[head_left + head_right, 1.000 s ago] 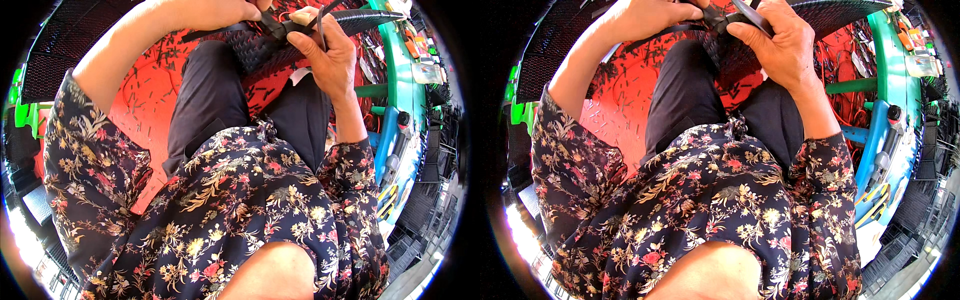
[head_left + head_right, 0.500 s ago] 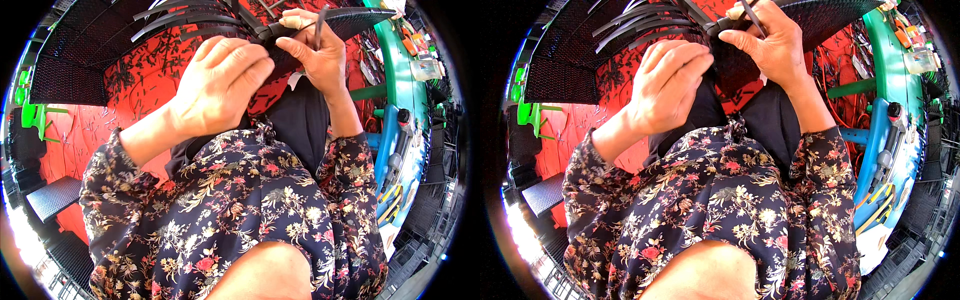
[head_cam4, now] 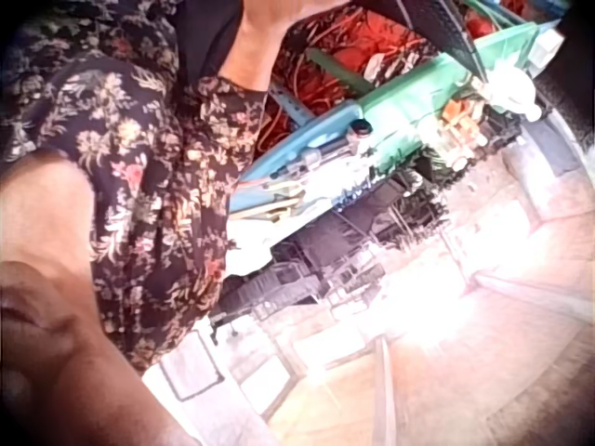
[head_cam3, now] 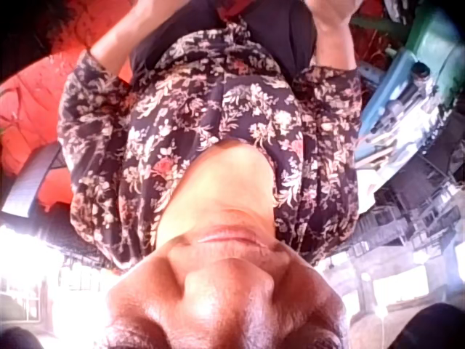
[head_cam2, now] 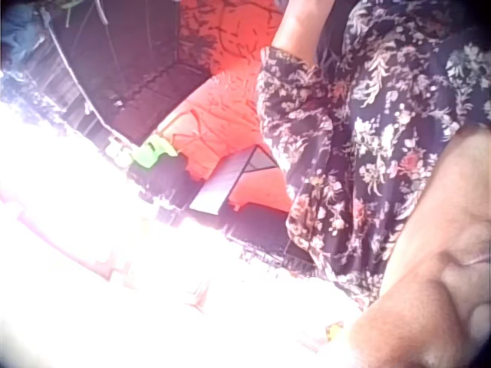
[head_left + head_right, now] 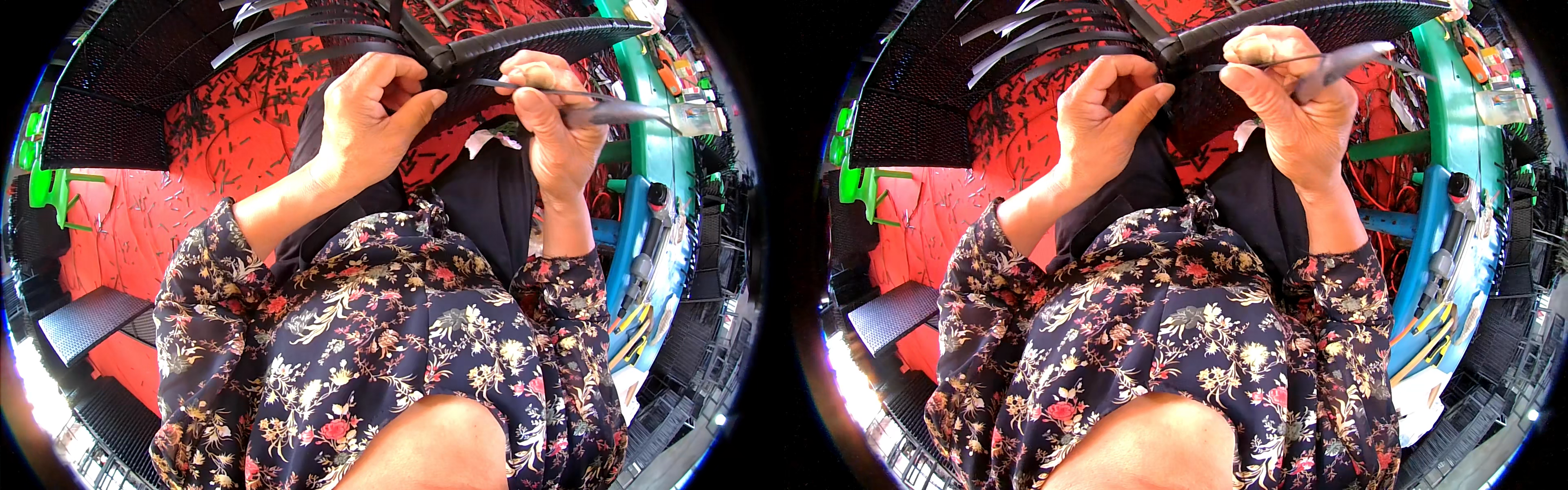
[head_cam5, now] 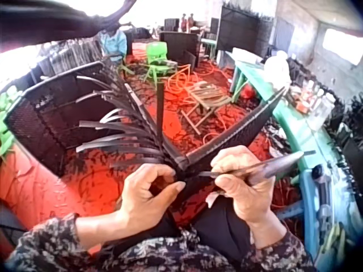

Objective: The person weaves black plastic strips into the frame of a chair using a metal hook tool. They repeatedly pull the strips through the existing weave and tighten them to secure the pattern.

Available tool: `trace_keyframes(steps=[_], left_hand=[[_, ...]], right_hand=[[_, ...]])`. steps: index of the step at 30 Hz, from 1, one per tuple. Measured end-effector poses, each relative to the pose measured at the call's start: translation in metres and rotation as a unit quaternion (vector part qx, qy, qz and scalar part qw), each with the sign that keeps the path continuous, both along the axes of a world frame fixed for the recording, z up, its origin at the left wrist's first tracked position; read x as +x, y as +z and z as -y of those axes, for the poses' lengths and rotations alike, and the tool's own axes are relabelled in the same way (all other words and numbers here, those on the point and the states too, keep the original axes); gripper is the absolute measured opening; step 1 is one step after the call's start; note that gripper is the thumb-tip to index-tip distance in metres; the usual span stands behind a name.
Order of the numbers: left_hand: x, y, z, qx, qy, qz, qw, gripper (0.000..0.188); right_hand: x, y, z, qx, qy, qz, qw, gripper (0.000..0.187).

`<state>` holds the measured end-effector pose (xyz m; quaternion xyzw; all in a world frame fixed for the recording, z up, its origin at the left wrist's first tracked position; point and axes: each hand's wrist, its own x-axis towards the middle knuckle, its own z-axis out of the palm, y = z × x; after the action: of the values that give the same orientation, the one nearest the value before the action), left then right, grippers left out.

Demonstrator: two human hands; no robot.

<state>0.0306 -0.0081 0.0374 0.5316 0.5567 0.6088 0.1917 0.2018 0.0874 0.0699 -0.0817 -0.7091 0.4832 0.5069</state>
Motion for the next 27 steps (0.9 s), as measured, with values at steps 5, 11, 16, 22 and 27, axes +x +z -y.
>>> trace_keyframes(steps=[5, 11, 16, 22, 27], left_hand=[[-0.001, -0.002, 0.003, 0.044, -0.018, -0.038, 0.998, 0.018], [-0.008, 0.000, 0.007, 0.130, -0.051, -0.157, 0.978, 0.018], [-0.021, 0.010, 0.004, 0.220, -0.024, -0.348, 0.911, 0.033], [-0.025, 0.015, 0.001, 0.178, 0.005, -0.476, 0.861, 0.048], [-0.021, 0.009, 0.005, 0.180, 0.001, -0.436, 0.881, 0.046]], right_hand=[[0.009, 0.009, 0.008, -0.036, 0.024, -0.003, 0.999, 0.011], [0.012, 0.014, 0.008, -0.025, 0.037, -0.029, 0.999, 0.013], [0.015, 0.023, 0.009, 0.040, -0.017, -0.012, 0.999, 0.017], [0.018, 0.028, 0.006, 0.027, 0.034, 0.029, 0.999, 0.028], [0.010, 0.026, 0.011, -0.106, 0.045, -0.012, 0.993, 0.022]])
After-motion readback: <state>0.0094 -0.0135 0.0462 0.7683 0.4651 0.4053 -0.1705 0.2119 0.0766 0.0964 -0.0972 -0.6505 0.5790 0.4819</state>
